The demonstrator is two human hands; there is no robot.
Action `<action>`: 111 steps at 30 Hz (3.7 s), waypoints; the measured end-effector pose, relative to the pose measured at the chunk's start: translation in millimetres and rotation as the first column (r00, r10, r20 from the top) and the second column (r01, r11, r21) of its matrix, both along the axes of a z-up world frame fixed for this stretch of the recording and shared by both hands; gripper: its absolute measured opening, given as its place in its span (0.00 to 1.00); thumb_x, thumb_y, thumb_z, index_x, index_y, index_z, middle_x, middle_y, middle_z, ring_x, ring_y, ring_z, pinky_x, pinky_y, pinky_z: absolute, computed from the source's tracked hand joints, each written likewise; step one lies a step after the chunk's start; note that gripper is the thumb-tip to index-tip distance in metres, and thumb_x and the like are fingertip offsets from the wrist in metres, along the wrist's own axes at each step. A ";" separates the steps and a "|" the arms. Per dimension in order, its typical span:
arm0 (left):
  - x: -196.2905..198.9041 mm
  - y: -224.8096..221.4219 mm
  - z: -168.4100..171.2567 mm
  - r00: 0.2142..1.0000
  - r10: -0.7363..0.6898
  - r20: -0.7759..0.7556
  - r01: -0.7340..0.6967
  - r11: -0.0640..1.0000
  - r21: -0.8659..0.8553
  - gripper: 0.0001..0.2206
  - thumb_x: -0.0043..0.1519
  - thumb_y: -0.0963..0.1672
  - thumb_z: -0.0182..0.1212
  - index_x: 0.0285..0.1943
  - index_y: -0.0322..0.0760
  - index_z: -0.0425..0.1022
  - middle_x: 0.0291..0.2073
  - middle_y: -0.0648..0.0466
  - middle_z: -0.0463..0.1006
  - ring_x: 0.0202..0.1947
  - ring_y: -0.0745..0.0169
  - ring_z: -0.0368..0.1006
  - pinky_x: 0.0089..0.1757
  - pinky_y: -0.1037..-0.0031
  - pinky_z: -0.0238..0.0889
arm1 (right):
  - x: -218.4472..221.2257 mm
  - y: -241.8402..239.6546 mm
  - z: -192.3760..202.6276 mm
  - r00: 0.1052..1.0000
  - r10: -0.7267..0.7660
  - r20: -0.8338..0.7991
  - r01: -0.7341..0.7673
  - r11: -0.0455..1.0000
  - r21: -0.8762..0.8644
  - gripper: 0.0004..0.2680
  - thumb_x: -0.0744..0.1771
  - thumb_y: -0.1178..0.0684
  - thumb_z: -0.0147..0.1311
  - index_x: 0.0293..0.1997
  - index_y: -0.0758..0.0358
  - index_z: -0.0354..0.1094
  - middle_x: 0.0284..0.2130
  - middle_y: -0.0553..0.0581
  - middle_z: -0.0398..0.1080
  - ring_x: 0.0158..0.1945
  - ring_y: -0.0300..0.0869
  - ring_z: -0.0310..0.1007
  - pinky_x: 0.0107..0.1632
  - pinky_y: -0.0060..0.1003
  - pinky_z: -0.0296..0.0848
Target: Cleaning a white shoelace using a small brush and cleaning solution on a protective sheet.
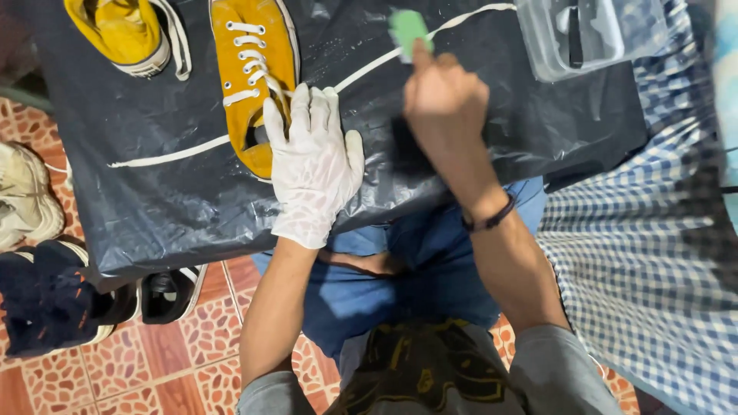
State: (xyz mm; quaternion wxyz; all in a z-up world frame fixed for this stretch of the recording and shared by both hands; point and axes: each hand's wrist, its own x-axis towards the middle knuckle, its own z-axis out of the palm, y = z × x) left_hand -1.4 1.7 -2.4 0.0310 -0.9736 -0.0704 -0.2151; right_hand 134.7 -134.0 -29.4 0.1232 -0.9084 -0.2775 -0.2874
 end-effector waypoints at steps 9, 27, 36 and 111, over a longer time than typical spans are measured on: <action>-0.1 0.2 1.4 1.000 0.022 -0.007 -0.022 0.999 0.029 0.26 0.64 0.48 0.53 0.67 0.21 0.69 0.61 0.39 0.73 0.66 0.40 0.63 0.66 0.45 0.41 | 3.7 -10.1 -13.0 0.938 0.033 0.345 0.086 0.942 -0.325 0.11 0.67 0.53 0.57 0.52 0.62 0.73 0.20 0.46 0.64 0.15 0.31 0.51 0.15 0.30 0.53; 2.9 -0.2 0.8 1.000 0.009 -0.022 -0.008 0.999 0.052 0.27 0.65 0.49 0.52 0.67 0.22 0.71 0.61 0.41 0.74 0.67 0.42 0.63 0.67 0.47 0.40 | 64.4 -53.2 -15.6 0.982 -0.178 -0.061 0.172 0.981 -0.089 0.12 0.63 0.54 0.58 0.51 0.61 0.75 0.28 0.64 0.75 0.23 0.60 0.75 0.28 0.53 0.73; 3.5 4.2 -13.1 0.999 -0.020 -0.038 0.022 0.998 0.052 0.26 0.65 0.49 0.52 0.67 0.23 0.73 0.62 0.42 0.76 0.67 0.40 0.64 0.67 0.45 0.38 | -44.5 19.2 12.6 0.927 0.365 -0.080 -0.362 0.931 0.057 0.14 0.65 0.61 0.56 0.57 0.68 0.74 0.23 0.53 0.63 0.10 0.35 0.48 0.10 0.33 0.52; 0.2 -2.9 9.9 1.000 0.011 0.001 -0.011 0.999 0.039 0.27 0.64 0.48 0.52 0.66 0.21 0.71 0.59 0.40 0.75 0.65 0.41 0.65 0.68 0.49 0.40 | 54.2 -46.7 2.0 0.981 -0.181 0.064 0.180 0.983 0.026 0.11 0.69 0.53 0.54 0.57 0.59 0.75 0.25 0.59 0.73 0.18 0.55 0.71 0.20 0.48 0.68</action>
